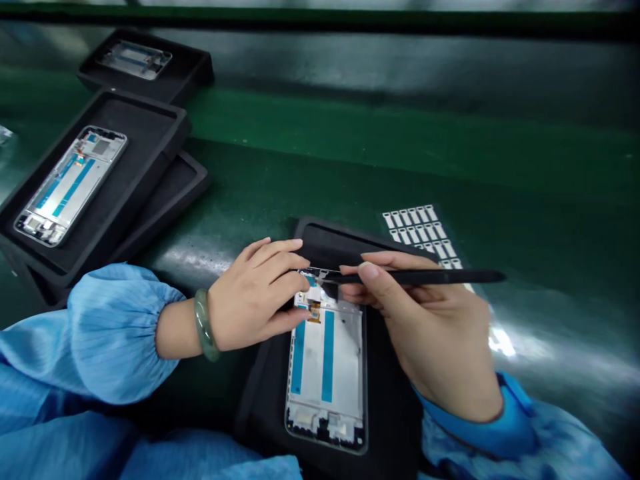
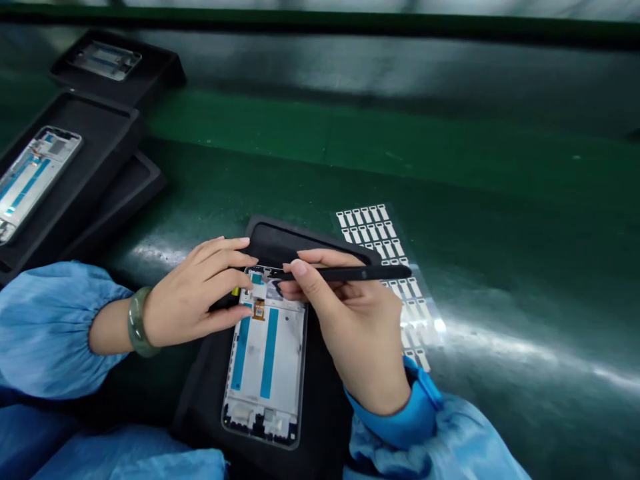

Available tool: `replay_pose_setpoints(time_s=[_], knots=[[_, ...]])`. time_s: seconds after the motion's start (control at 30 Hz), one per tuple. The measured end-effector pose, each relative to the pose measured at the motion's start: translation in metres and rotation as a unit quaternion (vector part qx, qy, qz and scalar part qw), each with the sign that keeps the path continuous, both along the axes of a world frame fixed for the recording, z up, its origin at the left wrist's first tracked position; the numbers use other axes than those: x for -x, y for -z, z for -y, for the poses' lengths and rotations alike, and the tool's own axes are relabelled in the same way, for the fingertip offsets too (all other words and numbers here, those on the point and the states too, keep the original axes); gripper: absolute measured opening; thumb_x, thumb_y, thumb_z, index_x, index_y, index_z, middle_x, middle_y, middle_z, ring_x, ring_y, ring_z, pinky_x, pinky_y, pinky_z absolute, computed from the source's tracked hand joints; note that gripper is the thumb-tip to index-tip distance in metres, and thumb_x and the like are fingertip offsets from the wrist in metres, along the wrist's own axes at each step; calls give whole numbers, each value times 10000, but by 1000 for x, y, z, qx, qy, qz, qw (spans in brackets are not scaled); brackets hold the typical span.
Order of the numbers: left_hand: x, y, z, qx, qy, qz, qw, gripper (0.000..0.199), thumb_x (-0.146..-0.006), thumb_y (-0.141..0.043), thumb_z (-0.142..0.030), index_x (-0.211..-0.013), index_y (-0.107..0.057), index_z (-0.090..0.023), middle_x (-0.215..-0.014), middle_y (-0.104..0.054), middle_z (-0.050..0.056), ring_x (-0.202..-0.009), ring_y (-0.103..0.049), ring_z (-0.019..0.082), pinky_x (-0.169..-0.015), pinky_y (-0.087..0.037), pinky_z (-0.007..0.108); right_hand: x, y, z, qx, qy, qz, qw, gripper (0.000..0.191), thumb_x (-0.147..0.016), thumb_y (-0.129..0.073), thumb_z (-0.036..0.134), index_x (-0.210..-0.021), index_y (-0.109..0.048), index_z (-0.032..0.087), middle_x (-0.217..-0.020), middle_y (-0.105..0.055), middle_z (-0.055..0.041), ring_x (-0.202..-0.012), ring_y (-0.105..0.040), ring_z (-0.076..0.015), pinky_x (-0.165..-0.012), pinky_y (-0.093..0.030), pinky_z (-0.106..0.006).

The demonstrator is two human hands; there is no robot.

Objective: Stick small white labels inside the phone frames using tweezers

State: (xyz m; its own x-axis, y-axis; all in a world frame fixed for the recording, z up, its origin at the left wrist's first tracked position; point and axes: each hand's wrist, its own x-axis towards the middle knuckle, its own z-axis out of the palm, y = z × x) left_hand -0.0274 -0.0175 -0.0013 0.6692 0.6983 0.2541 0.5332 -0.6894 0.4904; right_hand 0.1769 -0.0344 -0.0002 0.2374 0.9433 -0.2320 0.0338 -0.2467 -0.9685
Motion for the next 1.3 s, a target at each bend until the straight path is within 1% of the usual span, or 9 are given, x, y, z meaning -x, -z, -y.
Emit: replay_pose_setpoints(time_s=[0.1,0.23,0.53,0.7,0.77,0.87,0.97,1.13,1.3], knots=[[0,-1,0,2,-3,1,1000,177,-915,-569,-307,-975,-603,-144,-1146,-652,116,-1297,-479,302,-1052,-397,512,-1,2,0,-8,-13,16,1000,267,-736,-780,367,-936,-691,214,-826,-740,-24,-628,-708,-155,-627,-631,-273],[0,-2,0,2,-2,-4,1000,181,-915,-569,-321,-974,-605,-153,-1150,-653,117,-1307,-470,300,-1054,-398,505,-3,5,0,-17,-26,34,999,291,-749,-763,406,-946,-687,206,-833,-735,-26,-627,-702,-153,-627,-632,-302],[0,-1,-1,-1,3,6,1000,189,-906,-584,-318,-966,-611,-141,-1137,-651,115,-1300,-473,306,-1054,-406,494,-1,4,-1,-22,-28,52,998,304,-751,-757,438,-939,-685,211,-834,-737,-21,-606,-694,-133,-613,-621,-275],[0,0,-2,-3,5,10,1000,184,-900,-596,-308,-962,-612,-136,-1134,-650,118,-1295,-477,312,-1045,-418,498,1,2,-1,-30,-21,56,998,285,-749,-760,428,-917,-692,208,-792,-731,-15,-595,-695,-139,-586,-620,-269],[0,-1,-2,-12,8,5,1000,190,-906,-587,-314,-971,-611,-137,-1130,-651,119,-1288,-483,313,-1040,-428,496,2,1,-1,-31,-21,58,998,278,-748,-763,425,-911,-695,211,-780,-730,-9,-596,-698,-138,-583,-620,-259],[0,-3,-2,-33,18,-11,999,230,-914,-577,-316,-1045,-616,-132,-1120,-646,121,-1275,-491,317,-1028,-447,483,3,1,-1,-32,-15,56,998,264,-743,-769,416,-896,-696,215,-749,-722,6,-596,-702,-139,-563,-616,-243],[-1,-4,-2,-41,19,-38,998,238,-924,-561,-300,-1104,-629,-159,-1129,-631,119,-1282,-478,319,-1016,-455,487,3,1,-1,-36,-13,66,997,260,-747,-766,410,-897,-695,210,-737,-719,5,-598,-705,-152,-549,-618,-255],[-1,-6,-2,-49,27,-59,997,232,-928,-554,-291,-1089,-654,-158,-1123,-616,137,-1278,-474,343,-999,-461,511,3,-2,-1,-39,-21,95,995,267,-761,-750,427,-901,-694,206,-766,-727,-6,-605,-709,-160,-575,-621,-272],[-3,-10,-2,-66,30,-78,994,238,-936,-534,-281,-1094,-642,-140,-1124,-625,140,-1262,-494,345,-986,-477,500,6,-6,1,-40,-34,143,988,245,-782,-721,448,-894,-689,233,-781,-726,3,-609,-705,-153,-591,-612,-271]])
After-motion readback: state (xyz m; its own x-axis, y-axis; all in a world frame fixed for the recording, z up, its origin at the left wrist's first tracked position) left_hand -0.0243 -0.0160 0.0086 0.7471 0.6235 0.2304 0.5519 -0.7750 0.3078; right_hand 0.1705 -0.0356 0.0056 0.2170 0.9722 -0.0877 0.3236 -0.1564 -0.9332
